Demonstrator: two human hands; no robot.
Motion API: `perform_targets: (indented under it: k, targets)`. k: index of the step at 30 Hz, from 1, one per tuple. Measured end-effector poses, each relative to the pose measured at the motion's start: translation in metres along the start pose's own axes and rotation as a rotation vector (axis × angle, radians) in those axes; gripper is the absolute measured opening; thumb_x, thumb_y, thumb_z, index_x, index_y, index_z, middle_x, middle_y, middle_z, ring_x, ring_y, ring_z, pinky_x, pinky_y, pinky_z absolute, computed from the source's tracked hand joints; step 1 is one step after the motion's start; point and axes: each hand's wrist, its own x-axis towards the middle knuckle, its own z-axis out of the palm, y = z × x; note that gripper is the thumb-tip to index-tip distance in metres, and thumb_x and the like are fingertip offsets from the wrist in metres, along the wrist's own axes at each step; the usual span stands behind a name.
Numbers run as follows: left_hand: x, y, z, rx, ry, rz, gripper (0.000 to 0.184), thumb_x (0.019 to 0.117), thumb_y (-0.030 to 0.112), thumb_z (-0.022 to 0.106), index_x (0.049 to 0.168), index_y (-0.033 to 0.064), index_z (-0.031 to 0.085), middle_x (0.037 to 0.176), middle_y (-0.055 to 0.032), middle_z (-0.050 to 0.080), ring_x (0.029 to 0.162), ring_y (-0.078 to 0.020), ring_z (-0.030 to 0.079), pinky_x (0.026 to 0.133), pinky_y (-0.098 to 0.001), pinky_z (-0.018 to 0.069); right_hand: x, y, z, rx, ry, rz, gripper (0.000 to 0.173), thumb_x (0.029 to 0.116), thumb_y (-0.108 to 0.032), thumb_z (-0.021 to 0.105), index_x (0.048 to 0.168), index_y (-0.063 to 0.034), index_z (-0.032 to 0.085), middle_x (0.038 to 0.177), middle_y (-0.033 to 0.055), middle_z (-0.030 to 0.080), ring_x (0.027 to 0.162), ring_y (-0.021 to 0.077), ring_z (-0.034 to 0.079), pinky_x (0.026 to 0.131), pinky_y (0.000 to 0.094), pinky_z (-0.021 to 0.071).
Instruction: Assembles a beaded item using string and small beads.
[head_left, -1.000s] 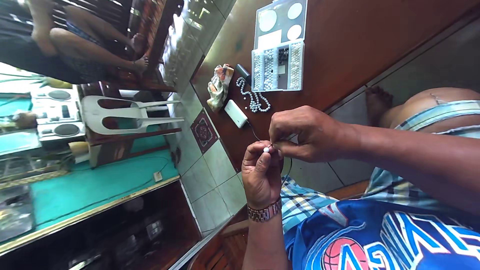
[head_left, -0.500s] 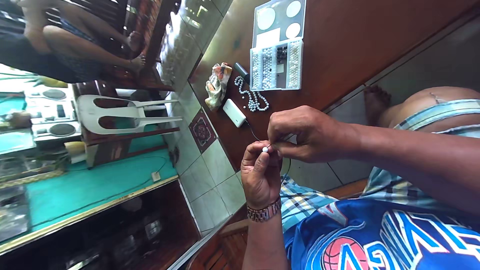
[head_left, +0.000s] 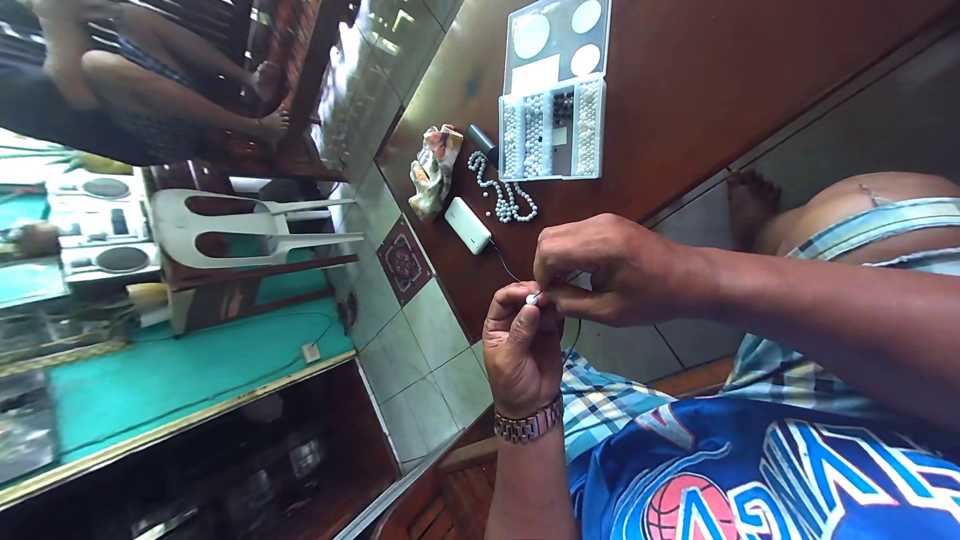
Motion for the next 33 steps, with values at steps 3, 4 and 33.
perform_targets:
  k: [3,4,33]
  targets:
    - [0.0000,-0.0004,-0.0005,0.003,-0.002,-0.001,0.013,0.0956,0.007,0.069,0.107,0.0020,0.072,0.102,-0.0147,0.072,0.090,-0.0201,0.071,0.083,-0.0353,0.0595,-0.0002,0.0005,0.0004,-0.001,-0.001,0.001,0.008,0.0904,-0.005,0.070,0.083,-0.0056,0.070,0.080,-0.0003,0.065,0.076,0.0043,0.063,0.065,0.0201,0.0539]
    - [0.0001,-0.0006,-0.0005,0.002,-0.004,0.000,0.013,0.0957,0.007,0.069,0.108,0.0020,0.072,0.102,-0.0147,0.072,0.090,-0.0202,0.071,0.083,-0.0353,0.0595,-0.0003,0.0006,0.0004,-0.002,-0.003,0.005,0.007,0.0906,-0.005,0.070,0.083,-0.0059,0.070,0.081,-0.0005,0.065,0.077,0.0043,0.063,0.065,0.0201,0.0540]
    - [0.0015,-0.0019,-0.0010,0.015,0.028,-0.013,0.013,0.0948,0.007,0.070,0.107,0.0024,0.071,0.101,-0.0146,0.072,0.090,-0.0207,0.072,0.083,-0.0368,0.0602,-0.0015,0.0042,0.0010,-0.023,-0.056,0.030,0.006,0.0924,-0.006,0.071,0.088,-0.0078,0.075,0.087,-0.0004,0.066,0.082,0.0048,0.064,0.070,0.0201,0.0557]
